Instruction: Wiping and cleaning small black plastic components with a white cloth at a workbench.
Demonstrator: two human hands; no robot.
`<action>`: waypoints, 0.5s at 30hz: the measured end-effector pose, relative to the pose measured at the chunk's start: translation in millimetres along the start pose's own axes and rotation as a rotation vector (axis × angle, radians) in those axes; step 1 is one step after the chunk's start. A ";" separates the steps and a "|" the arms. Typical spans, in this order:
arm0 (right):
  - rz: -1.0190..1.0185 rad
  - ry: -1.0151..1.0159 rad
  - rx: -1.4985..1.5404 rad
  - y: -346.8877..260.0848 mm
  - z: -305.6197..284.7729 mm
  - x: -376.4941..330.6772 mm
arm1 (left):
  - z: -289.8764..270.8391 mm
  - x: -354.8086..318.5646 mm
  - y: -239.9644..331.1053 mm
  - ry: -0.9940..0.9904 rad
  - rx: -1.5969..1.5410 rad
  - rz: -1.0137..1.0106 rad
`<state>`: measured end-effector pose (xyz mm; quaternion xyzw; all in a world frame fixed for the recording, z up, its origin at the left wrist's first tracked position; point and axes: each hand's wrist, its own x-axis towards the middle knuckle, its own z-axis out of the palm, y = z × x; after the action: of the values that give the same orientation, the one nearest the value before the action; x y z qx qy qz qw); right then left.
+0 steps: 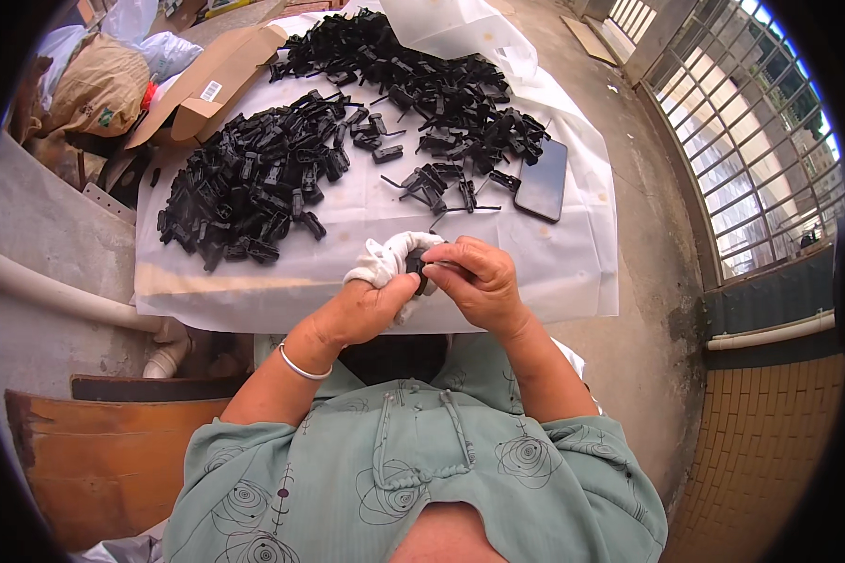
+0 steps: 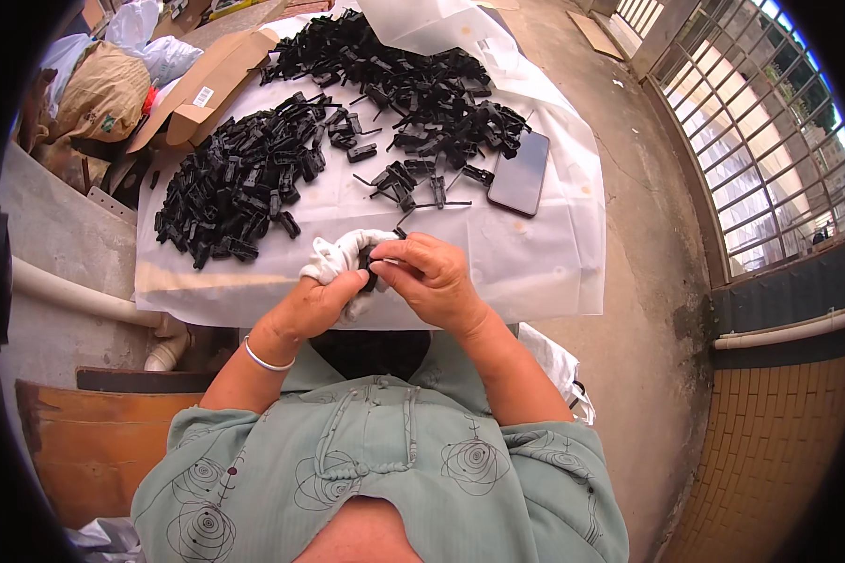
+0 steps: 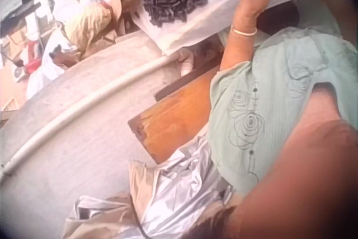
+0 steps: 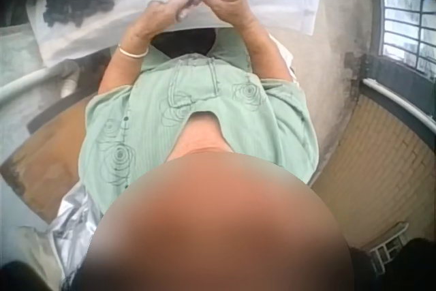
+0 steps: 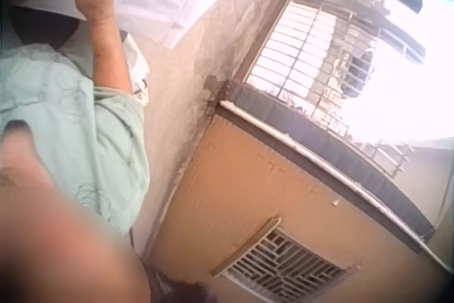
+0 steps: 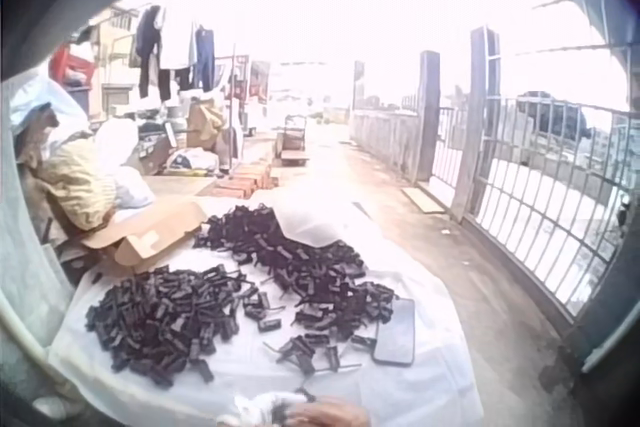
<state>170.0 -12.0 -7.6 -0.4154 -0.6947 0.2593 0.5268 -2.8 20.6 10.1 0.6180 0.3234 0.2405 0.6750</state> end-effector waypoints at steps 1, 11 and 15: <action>0.002 0.002 0.000 -0.5 4.3 -1.9 | 1.2 0.5 -2.4 -0.014 0.004 0.067; 0.284 -0.123 0.063 -6.0 3.7 -8.6 | 2.6 5.8 -17.9 0.075 0.069 0.191; 0.363 -0.171 0.036 0.9 7.0 -13.6 | 9.1 6.2 -15.3 0.152 0.435 0.355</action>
<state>165.0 -22.5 -17.5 -0.5008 -0.6459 0.3965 0.4180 6.9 17.1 -5.6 0.7752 0.3038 0.3258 0.4479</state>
